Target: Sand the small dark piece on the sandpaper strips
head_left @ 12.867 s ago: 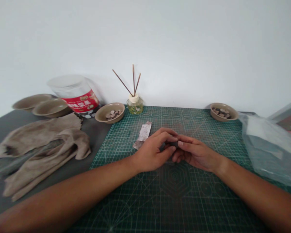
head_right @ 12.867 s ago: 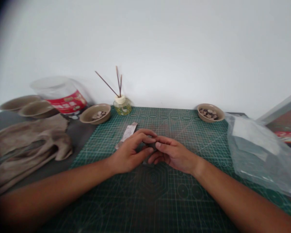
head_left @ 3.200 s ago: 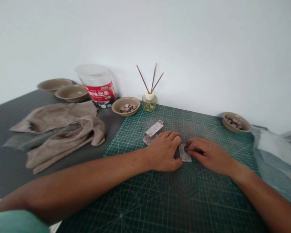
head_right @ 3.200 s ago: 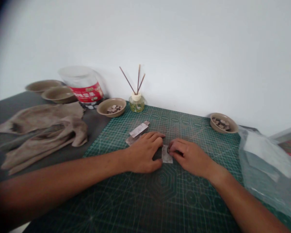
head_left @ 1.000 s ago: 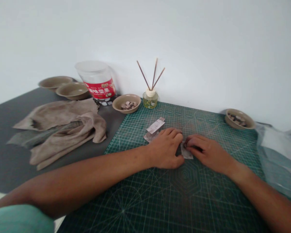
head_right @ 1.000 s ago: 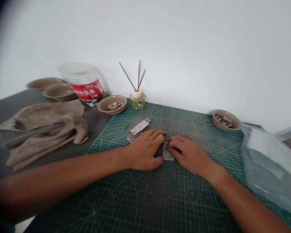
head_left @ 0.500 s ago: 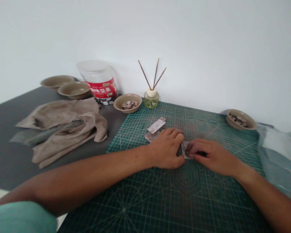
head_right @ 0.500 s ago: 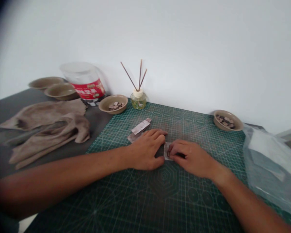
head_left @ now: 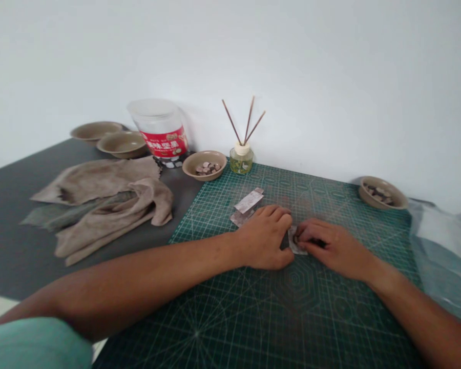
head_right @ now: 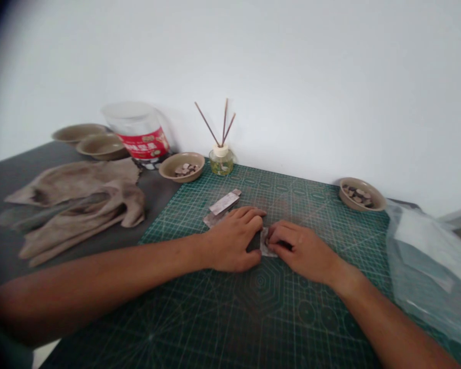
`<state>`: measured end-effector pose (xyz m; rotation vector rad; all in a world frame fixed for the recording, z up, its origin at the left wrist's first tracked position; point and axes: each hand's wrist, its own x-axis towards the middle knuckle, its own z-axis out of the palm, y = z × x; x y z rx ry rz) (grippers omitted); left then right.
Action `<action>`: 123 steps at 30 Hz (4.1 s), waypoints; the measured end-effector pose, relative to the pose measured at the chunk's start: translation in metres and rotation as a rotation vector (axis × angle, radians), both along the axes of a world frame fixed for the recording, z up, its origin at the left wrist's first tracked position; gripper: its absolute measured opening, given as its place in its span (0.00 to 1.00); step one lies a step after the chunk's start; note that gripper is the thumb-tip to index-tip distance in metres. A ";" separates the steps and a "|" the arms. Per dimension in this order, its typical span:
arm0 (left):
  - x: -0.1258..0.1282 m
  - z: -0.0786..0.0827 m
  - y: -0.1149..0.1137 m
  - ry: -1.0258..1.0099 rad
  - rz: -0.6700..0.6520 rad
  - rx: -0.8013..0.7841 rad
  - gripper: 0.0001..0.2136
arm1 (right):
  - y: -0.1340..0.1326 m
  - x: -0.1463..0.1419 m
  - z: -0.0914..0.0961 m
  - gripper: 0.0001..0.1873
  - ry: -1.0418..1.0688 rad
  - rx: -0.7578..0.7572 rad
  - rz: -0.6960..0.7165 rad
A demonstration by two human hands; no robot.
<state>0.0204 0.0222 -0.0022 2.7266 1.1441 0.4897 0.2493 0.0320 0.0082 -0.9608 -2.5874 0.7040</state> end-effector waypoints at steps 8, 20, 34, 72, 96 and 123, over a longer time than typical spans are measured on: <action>-0.001 0.000 0.000 -0.001 -0.006 0.010 0.16 | 0.005 0.006 0.004 0.04 -0.034 0.000 -0.016; -0.001 0.000 0.000 -0.002 0.002 0.000 0.16 | 0.003 0.007 0.007 0.04 -0.064 -0.003 -0.036; -0.001 0.001 -0.001 -0.003 -0.001 0.002 0.17 | -0.001 0.005 0.006 0.05 -0.088 -0.026 0.005; -0.001 0.000 0.000 -0.002 -0.012 -0.013 0.17 | -0.012 -0.011 0.000 0.06 -0.035 0.056 -0.083; -0.001 0.002 -0.001 -0.005 -0.011 -0.015 0.17 | -0.010 -0.006 0.001 0.05 -0.037 0.022 -0.070; -0.001 0.000 0.001 0.004 -0.005 -0.007 0.17 | -0.001 -0.004 0.001 0.03 -0.055 0.068 -0.140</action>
